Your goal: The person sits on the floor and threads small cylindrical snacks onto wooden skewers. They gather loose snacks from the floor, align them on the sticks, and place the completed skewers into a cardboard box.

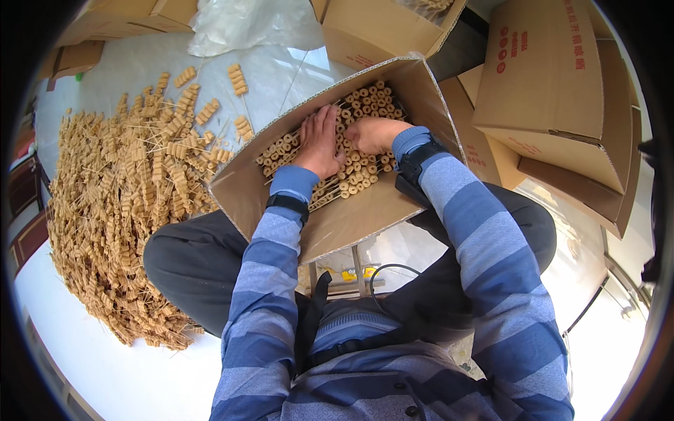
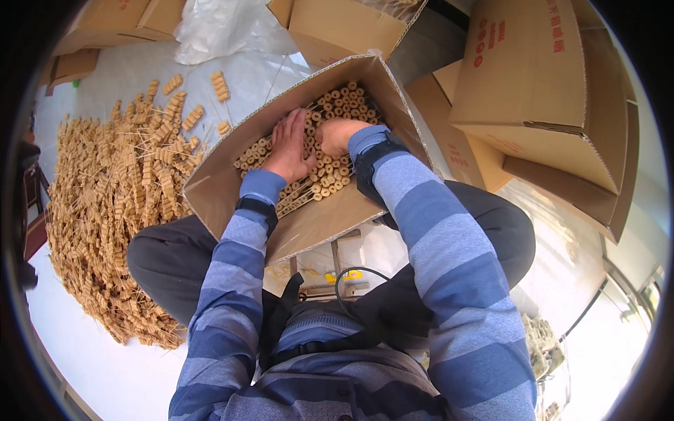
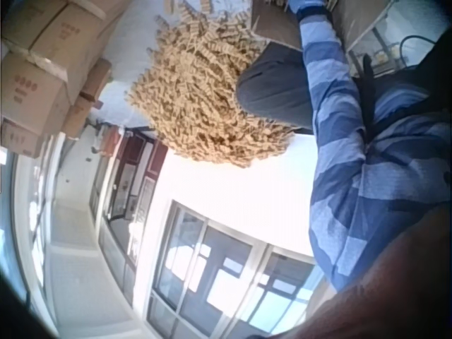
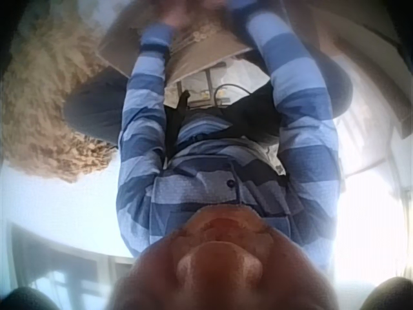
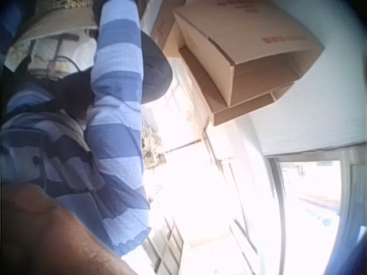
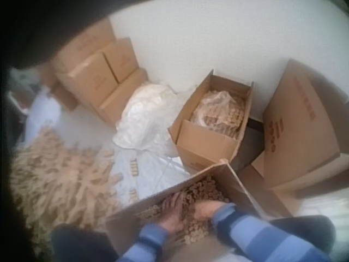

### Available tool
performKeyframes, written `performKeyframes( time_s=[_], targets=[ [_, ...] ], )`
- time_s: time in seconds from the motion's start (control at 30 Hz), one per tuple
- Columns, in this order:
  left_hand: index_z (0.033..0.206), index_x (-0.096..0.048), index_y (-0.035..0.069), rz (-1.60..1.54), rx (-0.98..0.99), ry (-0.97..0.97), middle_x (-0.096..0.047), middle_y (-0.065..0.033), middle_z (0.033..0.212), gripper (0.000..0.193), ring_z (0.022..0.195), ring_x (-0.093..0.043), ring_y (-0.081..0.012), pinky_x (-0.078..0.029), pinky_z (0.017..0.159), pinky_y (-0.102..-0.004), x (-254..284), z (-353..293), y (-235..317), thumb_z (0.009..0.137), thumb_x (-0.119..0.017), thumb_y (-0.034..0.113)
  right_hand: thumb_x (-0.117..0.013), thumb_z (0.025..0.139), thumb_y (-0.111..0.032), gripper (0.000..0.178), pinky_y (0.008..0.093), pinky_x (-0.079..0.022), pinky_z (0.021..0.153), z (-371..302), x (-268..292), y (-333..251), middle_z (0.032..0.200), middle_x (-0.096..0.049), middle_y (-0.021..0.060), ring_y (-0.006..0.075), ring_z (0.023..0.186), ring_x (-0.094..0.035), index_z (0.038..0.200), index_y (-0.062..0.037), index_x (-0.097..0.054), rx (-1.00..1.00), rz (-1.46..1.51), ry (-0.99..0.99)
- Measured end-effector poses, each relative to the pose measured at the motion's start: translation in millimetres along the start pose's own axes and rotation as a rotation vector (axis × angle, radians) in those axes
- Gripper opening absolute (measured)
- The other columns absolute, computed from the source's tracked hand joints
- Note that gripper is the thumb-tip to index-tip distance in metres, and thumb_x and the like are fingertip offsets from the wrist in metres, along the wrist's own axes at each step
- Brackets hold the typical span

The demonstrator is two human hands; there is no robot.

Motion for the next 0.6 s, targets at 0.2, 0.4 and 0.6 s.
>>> performKeyframes(
  time_s=[0.2,0.4,0.6],
  targets=[
    [0.152,-0.027,-0.003,0.294,0.039,0.152,-0.025,-0.0235,0.159,0.087,0.148,-0.023,-0.0400,-0.016,0.122,-0.0558,5.3,-28.2,20.3,0.081,-0.073,0.020,-0.053,0.084,-0.008,0.050,0.0399,-0.049,0.102,6.2,-3.7,2.3,0.130,-0.065,0.0189,0.0355,0.121,-0.062,0.133,-0.0086,-0.062,-0.019,0.030,0.025],
    [0.151,-0.030,-0.006,0.191,0.150,0.063,-0.022,-0.0236,0.162,0.067,0.150,-0.021,-0.0402,-0.021,0.122,-0.0531,-10.8,-34.6,-0.8,0.093,-0.055,0.015,-0.056,0.083,-0.009,0.050,0.0392,-0.049,0.103,-9.2,7.6,-2.4,0.133,-0.064,0.0167,0.0334,0.123,-0.061,0.133,-0.0097,-0.064,-0.015,0.025,0.042],
    [0.151,-0.034,-0.002,0.085,0.161,0.010,-0.029,-0.0268,0.158,0.059,0.146,-0.031,-0.0419,-0.028,0.120,-0.0485,15.0,-34.9,-1.0,0.098,-0.051,0.016,-0.055,0.090,-0.018,0.035,0.0402,-0.050,0.098,-40.4,51.6,16.1,0.122,-0.069,0.0163,0.0347,0.114,-0.064,0.119,-0.0067,-0.070,-0.070,0.062,0.195]
  ],
)
Point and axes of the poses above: each hand's wrist, its own z-axis towards the middle knuckle, its own x-axis out of the back of the hand, y = z × x, the point moved 9 cm from there along z, towards the middle knuckle
